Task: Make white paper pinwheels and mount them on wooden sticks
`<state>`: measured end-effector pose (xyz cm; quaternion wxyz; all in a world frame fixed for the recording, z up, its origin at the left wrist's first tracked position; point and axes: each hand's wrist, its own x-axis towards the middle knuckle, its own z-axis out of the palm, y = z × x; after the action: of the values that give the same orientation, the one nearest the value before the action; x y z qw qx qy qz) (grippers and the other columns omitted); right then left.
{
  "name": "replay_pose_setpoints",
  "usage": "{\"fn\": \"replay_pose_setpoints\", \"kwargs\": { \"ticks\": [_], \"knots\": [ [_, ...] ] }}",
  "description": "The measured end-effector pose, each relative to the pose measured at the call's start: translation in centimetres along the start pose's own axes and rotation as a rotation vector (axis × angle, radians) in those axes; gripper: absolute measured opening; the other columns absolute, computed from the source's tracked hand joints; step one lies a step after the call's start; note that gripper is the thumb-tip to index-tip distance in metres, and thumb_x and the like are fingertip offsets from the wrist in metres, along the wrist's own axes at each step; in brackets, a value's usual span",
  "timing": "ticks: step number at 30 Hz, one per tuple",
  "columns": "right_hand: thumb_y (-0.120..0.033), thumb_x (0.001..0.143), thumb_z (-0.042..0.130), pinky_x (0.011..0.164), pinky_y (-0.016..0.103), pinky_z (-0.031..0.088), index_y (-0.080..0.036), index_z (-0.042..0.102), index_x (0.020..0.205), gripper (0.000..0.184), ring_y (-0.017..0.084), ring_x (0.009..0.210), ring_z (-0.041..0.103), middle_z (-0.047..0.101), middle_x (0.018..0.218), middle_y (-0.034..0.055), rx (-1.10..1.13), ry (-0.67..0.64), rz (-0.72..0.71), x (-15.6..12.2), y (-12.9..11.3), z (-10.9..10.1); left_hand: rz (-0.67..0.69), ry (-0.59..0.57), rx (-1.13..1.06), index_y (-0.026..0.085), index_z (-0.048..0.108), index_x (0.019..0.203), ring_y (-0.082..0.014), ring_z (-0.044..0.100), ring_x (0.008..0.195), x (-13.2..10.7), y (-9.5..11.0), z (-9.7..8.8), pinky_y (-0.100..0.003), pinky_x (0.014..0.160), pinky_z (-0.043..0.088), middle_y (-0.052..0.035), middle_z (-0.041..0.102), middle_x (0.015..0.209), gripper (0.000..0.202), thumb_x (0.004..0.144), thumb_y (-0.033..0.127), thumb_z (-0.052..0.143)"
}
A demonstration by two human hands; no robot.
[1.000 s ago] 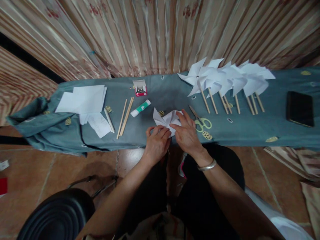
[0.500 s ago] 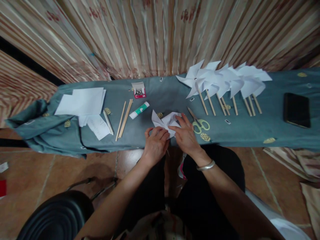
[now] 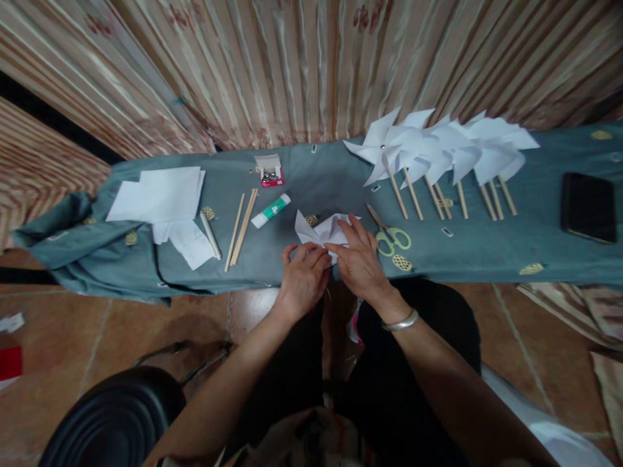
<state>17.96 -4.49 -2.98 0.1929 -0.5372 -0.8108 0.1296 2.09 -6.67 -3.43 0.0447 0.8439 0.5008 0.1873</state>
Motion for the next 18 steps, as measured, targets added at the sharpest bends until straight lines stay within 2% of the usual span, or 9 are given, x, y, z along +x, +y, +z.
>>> {"fn": "replay_pose_setpoints", "kwargs": {
  "ticks": [6, 12, 18],
  "knots": [
    [-0.015, 0.095, 0.041, 0.111, 0.053, 0.027, -0.017, 0.073, 0.110, 0.035, 0.033, 0.147, 0.023, 0.044, 0.150, 0.0151, -0.047, 0.011, -0.030, 0.21, -0.48, 0.52, -0.001, -0.016, -0.028, 0.019, 0.064, 0.112, -0.0267, 0.056, 0.122, -0.13, -0.17, 0.14, -0.052, 0.109, 0.025, -0.0087, 0.070, 0.119, 0.024, 0.092, 0.021, 0.053],
    [-0.012, 0.093, 0.042, 0.113, 0.051, 0.025, -0.018, 0.074, 0.108, 0.036, 0.032, 0.147, 0.022, 0.044, 0.151, 0.0126, -0.031, 0.030, -0.016, 0.21, -0.50, 0.46, 0.007, -0.039, -0.030, 0.019, 0.063, 0.113, -0.0264, 0.058, 0.120, 0.03, -0.17, 0.06, -0.054, 0.109, 0.025, -0.0102, 0.070, 0.119, 0.025, 0.092, 0.019, 0.051],
    [-0.008, 0.086, 0.043, 0.110, 0.054, 0.030, -0.022, 0.071, 0.118, 0.044, 0.033, 0.146, 0.025, 0.043, 0.152, 0.0104, 0.071, 0.052, 0.011, -0.04, 0.24, -0.20, 0.013, -0.029, -0.012, 0.019, 0.063, 0.111, -0.0258, 0.059, 0.118, 0.07, -0.05, -0.03, -0.054, 0.110, 0.024, -0.0099, 0.071, 0.116, 0.022, 0.093, 0.019, 0.050]
  ]
}}
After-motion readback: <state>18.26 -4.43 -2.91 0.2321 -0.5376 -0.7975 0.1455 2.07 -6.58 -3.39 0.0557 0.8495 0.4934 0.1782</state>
